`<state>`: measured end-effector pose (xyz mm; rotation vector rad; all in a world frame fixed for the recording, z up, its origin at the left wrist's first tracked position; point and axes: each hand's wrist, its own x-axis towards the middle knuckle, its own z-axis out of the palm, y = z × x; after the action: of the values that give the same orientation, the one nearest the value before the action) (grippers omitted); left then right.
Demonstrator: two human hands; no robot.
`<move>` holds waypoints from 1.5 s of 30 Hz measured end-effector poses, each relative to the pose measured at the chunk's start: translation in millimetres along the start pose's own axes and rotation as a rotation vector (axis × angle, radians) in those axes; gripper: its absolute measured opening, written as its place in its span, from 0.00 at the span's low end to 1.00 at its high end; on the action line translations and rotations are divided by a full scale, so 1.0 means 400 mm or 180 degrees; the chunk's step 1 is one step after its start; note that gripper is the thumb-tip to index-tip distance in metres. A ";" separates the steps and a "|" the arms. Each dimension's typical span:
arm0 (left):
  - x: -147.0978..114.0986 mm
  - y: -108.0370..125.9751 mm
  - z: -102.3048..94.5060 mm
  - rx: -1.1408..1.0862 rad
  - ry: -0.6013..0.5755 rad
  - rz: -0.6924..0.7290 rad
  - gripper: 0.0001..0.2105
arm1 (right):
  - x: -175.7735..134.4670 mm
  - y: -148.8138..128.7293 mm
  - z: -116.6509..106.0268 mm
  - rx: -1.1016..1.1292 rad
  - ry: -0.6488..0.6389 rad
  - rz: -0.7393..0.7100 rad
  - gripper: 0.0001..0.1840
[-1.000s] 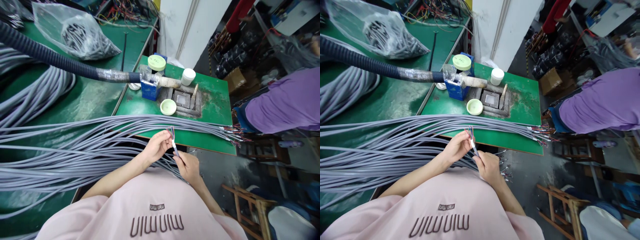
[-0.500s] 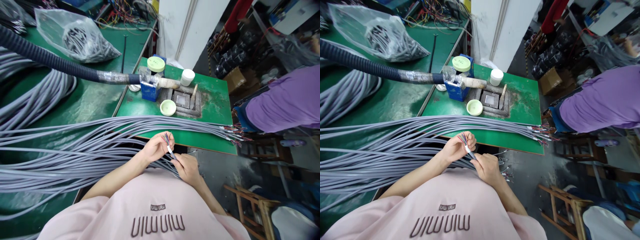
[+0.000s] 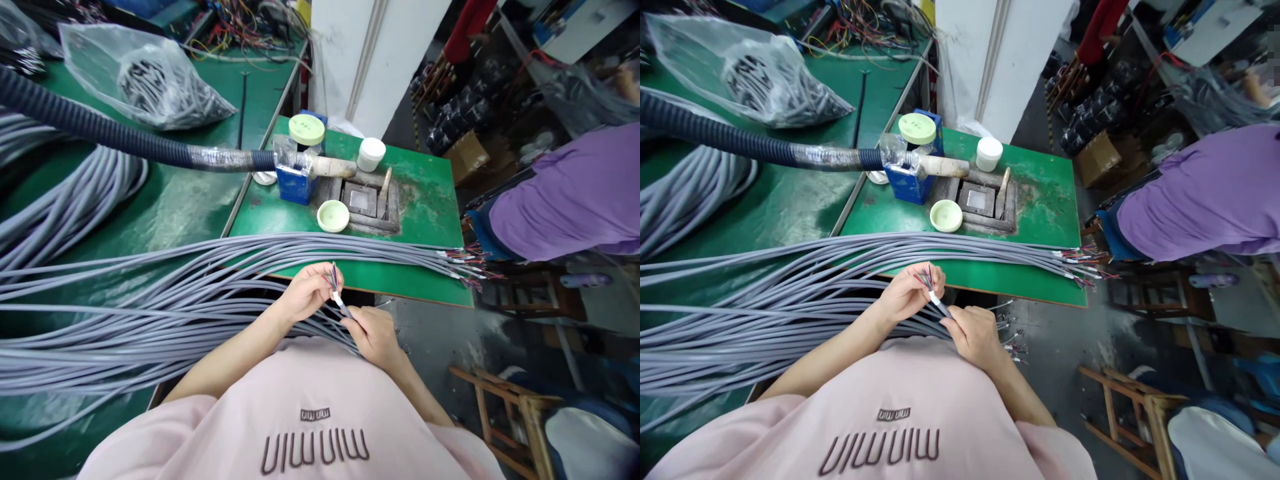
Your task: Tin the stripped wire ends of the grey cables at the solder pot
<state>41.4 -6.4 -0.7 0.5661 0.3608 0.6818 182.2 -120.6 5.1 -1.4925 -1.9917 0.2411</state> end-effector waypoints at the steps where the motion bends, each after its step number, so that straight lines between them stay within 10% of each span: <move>1: 0.000 0.002 0.002 0.0057 0.0067 0.0030 0.04 | 0.000 0.001 0.000 -0.0013 -0.0003 0.0009 0.15; 16: -0.004 0.002 0.009 0.0731 0.0437 0.0294 0.02 | -0.006 0.009 0.002 0.0181 -0.0011 0.0267 0.13; 34: 0.023 -0.041 0.080 0.0386 0.0845 0.0264 0.10 | 0.051 0.022 0.023 0.4182 0.0622 0.2041 0.23; 45: 0.026 -0.036 0.061 0.0924 0.0783 0.0544 0.15 | 0.055 0.042 0.029 0.3731 0.0741 0.1994 0.25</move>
<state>67.9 -17.7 8.5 0.7974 0.6532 0.8741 185.3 -92.1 -4.0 -1.1563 -0.7910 1.1828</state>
